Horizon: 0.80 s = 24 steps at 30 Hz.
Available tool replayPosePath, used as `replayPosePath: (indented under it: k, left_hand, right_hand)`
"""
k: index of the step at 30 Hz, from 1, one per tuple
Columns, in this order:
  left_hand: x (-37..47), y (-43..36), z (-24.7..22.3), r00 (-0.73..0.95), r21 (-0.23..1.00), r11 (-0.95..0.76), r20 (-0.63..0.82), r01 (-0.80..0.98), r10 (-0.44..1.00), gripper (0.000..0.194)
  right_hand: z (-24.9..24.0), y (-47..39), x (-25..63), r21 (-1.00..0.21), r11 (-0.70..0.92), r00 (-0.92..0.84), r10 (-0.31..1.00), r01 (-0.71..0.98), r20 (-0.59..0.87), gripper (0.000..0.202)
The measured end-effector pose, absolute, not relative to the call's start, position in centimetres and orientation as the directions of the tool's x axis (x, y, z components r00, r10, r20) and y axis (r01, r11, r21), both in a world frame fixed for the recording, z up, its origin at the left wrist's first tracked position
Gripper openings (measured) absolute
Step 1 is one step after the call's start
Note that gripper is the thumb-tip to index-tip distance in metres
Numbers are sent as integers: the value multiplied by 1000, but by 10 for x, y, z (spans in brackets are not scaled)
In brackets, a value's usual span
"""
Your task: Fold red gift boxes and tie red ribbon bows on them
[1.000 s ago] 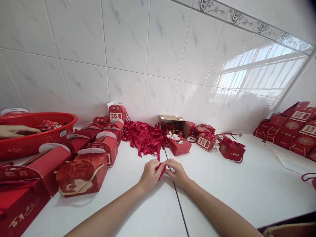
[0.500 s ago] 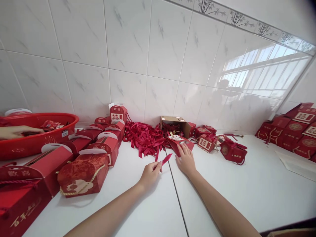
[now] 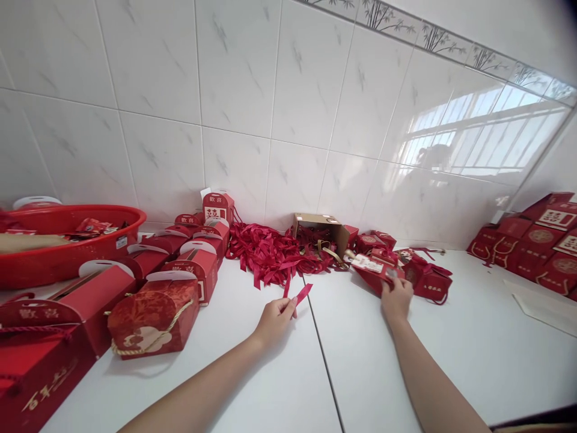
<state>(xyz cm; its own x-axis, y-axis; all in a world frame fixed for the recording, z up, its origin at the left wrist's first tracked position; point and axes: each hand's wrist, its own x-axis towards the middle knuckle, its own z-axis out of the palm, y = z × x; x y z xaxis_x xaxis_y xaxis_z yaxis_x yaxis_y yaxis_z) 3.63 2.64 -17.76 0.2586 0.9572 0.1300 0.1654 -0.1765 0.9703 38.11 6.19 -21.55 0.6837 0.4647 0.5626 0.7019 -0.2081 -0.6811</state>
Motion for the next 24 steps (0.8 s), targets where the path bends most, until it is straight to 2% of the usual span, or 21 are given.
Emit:
replayPosePath:
  k: [5,9,13,17,20,22,24]
  left_hand:
    - [36,27,-179,261,973,-166,121,161,958,43]
    - [36,29,-180,278,973,-161,111,166,954,42]
    - [36,29,-180,274,970,-158,103,184,956,40]
    - [37,28,-180,270,966,-168,112,196,957,38]
    - [38,27,-180,265,964,-181,127,192,956,36]
    - [38,27,-180,263,962,-202,151,182,953,35]
    - [37,27,-180,262,958,-236,188,164,947,33]
  right_hand:
    - [-217,52,411,-853,-317,902,267,414,339,32]
    - [-218,54,411,-899,-339,946,260,279,196,33]
    - [-215,55,408,-939,-266,948,286,218,139,34]
    - [-207,55,398,-966,-153,919,371,206,137,36]
    - [-198,58,375,-975,-70,862,483,212,153,36]
    - [-192,60,346,-976,-2,765,621,219,171,31]
    - [-187,58,306,-978,67,571,803,198,170,29]
